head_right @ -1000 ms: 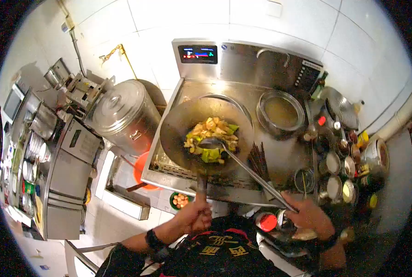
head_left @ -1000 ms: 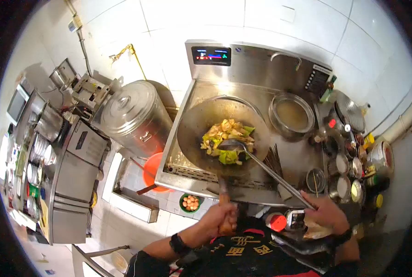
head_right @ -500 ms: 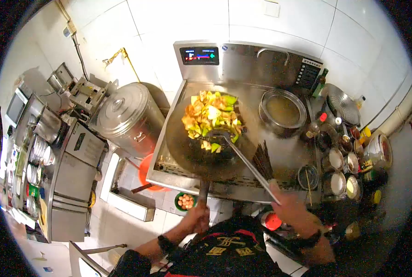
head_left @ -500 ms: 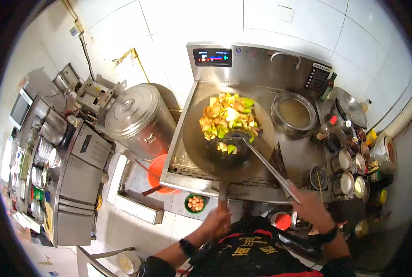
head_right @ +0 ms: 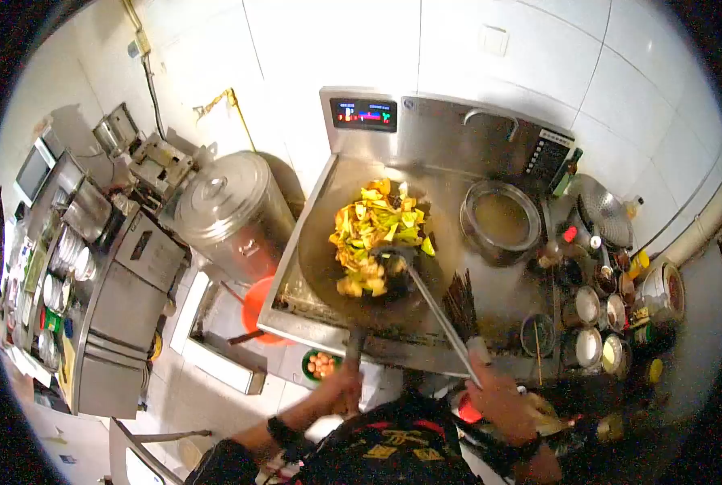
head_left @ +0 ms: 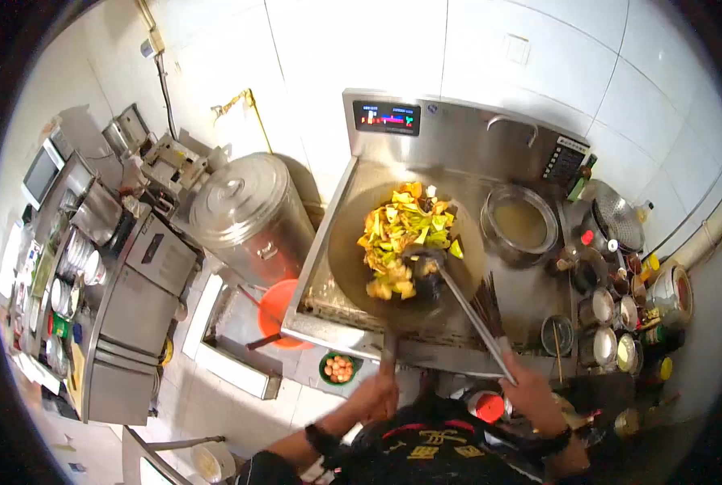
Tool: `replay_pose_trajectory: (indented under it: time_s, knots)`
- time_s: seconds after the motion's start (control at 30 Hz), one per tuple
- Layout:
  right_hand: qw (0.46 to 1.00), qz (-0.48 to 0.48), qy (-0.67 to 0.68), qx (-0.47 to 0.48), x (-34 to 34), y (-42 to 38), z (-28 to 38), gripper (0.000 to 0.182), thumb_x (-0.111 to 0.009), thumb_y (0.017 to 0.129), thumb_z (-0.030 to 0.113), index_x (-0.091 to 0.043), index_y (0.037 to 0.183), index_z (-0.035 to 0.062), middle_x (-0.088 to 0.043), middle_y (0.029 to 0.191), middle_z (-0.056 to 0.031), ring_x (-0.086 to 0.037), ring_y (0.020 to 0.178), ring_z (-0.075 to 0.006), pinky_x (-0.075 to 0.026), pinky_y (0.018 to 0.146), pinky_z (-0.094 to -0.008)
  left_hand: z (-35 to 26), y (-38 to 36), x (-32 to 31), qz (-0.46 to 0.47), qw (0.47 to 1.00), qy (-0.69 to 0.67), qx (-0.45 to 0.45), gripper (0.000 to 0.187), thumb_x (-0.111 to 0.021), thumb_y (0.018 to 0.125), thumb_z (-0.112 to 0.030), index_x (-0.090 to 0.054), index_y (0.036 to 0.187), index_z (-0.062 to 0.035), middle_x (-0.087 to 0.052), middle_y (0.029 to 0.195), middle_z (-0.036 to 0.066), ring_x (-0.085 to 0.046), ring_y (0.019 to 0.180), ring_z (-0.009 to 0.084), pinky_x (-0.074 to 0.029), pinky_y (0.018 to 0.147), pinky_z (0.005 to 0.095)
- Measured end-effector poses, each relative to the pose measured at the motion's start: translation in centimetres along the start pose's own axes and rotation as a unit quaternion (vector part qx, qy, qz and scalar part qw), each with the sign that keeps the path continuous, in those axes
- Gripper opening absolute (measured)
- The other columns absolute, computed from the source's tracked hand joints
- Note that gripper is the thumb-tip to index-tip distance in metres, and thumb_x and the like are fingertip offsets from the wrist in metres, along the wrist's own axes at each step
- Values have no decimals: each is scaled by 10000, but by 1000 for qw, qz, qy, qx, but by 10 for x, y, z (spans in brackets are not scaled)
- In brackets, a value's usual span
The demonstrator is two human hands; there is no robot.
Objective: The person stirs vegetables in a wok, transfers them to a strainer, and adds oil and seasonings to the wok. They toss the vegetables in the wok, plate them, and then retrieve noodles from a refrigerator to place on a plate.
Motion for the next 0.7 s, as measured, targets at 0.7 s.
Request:
replay_pose_trajectory:
  time_s: [0.7]
  knots:
    - [993, 43, -39, -99, -118, 36, -81, 649, -558, 886, 159, -288, 1445, -28, -600, 1079, -325, -588, 968, -489, -471, 854, -519, 206, 172, 140, -107, 893, 371, 230, 676, -585, 853, -610, -646, 1103, 15, -659, 1090, 235, -662, 1021, 336, -542, 833, 433]
Point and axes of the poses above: each hand's wrist, its own y-axis towards the middle knuckle, its own x-axis out of the back of the hand, z = x × y, the point moved 10 cm from there along y, towards the middle knuckle
